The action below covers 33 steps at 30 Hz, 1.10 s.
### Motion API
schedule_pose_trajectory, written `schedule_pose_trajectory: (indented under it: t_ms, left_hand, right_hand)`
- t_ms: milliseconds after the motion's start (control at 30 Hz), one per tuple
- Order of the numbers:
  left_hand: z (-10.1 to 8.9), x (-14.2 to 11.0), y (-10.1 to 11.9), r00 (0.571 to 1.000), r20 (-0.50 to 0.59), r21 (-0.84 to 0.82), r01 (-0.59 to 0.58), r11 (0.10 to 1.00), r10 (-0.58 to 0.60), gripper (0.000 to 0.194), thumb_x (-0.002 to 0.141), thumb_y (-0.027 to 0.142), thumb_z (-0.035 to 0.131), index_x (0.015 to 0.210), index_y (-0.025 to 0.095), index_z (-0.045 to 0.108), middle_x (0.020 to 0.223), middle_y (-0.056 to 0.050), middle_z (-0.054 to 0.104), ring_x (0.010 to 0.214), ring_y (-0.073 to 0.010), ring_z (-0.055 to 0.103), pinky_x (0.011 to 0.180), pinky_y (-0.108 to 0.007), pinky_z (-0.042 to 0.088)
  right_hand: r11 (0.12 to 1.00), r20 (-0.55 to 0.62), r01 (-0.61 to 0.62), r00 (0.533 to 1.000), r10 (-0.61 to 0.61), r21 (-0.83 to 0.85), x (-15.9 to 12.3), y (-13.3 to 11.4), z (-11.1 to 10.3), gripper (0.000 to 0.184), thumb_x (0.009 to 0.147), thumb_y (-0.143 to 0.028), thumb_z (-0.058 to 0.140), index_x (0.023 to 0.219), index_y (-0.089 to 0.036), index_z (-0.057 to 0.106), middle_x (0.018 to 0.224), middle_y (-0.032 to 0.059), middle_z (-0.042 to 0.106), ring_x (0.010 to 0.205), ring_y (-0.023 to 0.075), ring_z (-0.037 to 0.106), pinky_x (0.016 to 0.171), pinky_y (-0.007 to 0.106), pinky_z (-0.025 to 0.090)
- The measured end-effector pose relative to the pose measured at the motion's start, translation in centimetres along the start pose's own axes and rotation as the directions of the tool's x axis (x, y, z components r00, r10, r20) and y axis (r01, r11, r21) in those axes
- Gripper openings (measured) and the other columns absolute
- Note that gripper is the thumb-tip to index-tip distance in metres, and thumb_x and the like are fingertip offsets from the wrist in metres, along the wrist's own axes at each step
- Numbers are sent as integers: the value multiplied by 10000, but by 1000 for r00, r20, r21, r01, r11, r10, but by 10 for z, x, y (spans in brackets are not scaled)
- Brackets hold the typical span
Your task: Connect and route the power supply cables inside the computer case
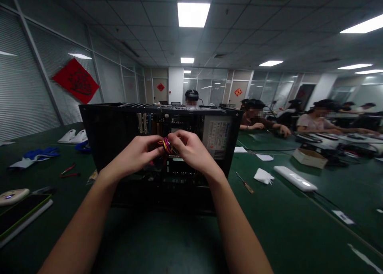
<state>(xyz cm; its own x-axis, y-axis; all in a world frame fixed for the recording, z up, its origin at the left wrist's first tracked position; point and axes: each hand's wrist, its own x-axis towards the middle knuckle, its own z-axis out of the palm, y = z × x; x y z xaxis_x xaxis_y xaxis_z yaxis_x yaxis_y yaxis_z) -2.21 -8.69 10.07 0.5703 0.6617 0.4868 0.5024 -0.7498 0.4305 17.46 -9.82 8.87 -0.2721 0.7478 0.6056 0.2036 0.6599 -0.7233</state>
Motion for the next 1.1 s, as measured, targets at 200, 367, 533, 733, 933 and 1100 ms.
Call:
schedule_pose_trajectory:
  t_ms: [200,367,533,733,933,1100]
  left_hand:
    - [-17,1,-2,999,6,17,-49,999,49,217,884,270,613,989,147,757,789,-16,741,665,-131,658,590,-193,474]
    - [-14,2,-1,981,14,145,-191,971,191,204,859,268,647,977,161,775,916,-57,753,792,-168,689,728,-240,535]
    - [-13,0,-6,976,35,198,-215,956,213,285,870,312,621,1104,215,751,1036,-59,724,893,-191,685,840,-281,549]
    - [-25,-5,-14,974,59,199,-225,954,218,256,887,319,564,1032,242,761,957,-32,726,836,-193,674,778,-281,550]
    - [-27,2,-23,977,0,400,-197,895,215,234,858,273,545,949,201,748,878,-22,729,756,-178,658,701,-276,525]
    - [-14,11,-40,994,-1,396,-103,912,112,278,861,230,508,1016,157,726,929,-73,745,779,-214,692,724,-312,538]
  right_hand:
    - [998,63,-64,996,65,-29,-2,12,-2,336,966,-478,494,1050,-178,618,885,34,643,819,155,621,763,292,525]
    - [1000,318,17,948,-13,-9,2,31,15,676,783,-379,762,1372,-185,493,1224,78,639,1124,223,600,1025,380,468]
    - [997,266,43,962,-60,69,10,43,27,487,828,-389,719,1248,-163,619,1109,53,697,1048,238,624,959,389,499]
    - [999,357,46,933,-43,0,10,46,25,371,880,-351,664,1207,-176,650,1181,55,682,1102,219,607,983,356,482]
    - [996,267,70,962,-52,-58,11,39,27,361,936,-259,562,1291,-198,572,1290,68,634,1178,195,582,1041,350,444]
    - [920,48,61,998,-46,-388,10,37,28,418,847,-23,462,1218,-155,602,1202,100,665,1128,206,601,994,345,463]
